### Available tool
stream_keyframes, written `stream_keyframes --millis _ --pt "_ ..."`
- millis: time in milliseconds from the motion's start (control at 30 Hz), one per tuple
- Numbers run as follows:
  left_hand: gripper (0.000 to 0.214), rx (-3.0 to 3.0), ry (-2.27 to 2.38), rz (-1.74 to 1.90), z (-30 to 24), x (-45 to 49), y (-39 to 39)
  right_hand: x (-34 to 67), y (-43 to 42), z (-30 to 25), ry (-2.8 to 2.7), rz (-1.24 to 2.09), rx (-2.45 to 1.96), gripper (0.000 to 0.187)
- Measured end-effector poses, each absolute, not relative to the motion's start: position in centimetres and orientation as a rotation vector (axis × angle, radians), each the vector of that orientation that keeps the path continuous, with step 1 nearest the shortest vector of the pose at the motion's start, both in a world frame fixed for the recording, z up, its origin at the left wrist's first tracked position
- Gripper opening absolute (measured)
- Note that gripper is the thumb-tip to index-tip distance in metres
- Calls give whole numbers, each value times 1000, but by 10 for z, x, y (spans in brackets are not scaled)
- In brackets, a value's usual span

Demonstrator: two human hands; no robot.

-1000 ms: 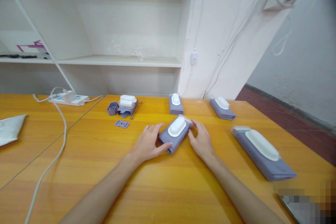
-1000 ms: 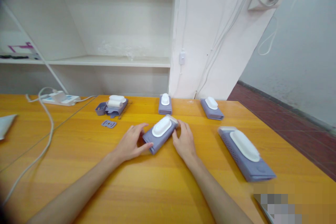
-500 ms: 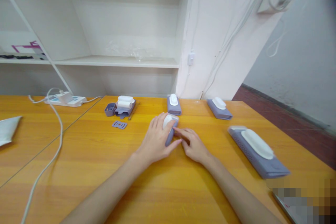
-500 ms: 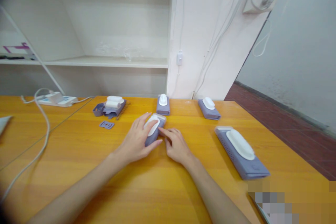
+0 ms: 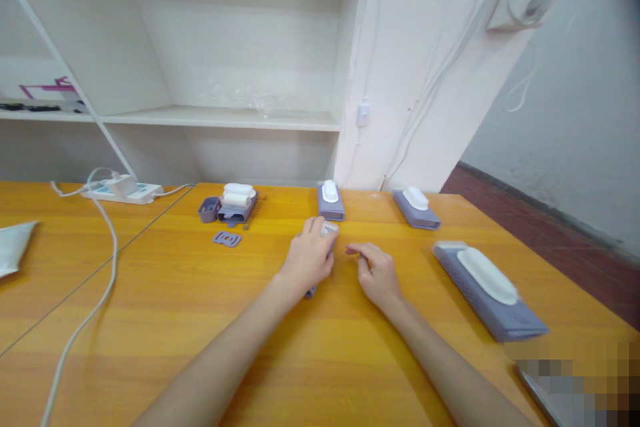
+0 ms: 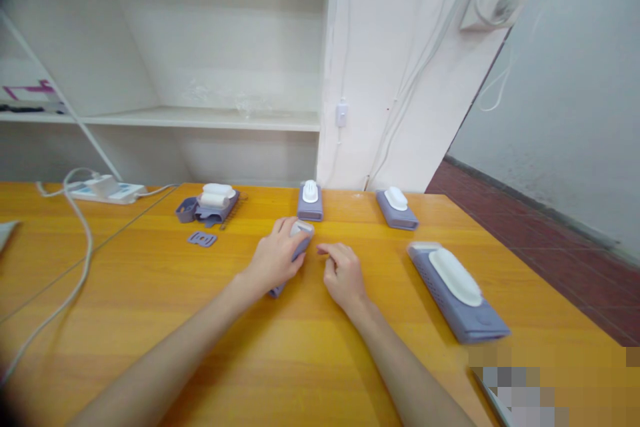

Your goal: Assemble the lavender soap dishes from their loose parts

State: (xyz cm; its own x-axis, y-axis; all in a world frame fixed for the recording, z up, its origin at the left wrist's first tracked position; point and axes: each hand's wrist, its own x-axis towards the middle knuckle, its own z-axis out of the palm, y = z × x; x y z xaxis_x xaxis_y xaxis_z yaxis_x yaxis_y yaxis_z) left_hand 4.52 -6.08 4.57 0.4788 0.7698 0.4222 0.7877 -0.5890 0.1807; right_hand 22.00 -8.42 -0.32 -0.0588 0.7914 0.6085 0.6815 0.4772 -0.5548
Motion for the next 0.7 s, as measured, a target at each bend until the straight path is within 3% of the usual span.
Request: stream_keyframes --millis 133,300,700 --pt "40 -2616 -1497 -749 44 25 -75 219 -85 -3 -1812 122 -1236 34" --pt "40 -2567 -1596 -518 43 -21 -99 219 -86 -2 -1827 117 -1227 34" --pt "46 -2299 -1867 -385 34 -190 -129 219 -85 -4 -1873 100 -1225 33"
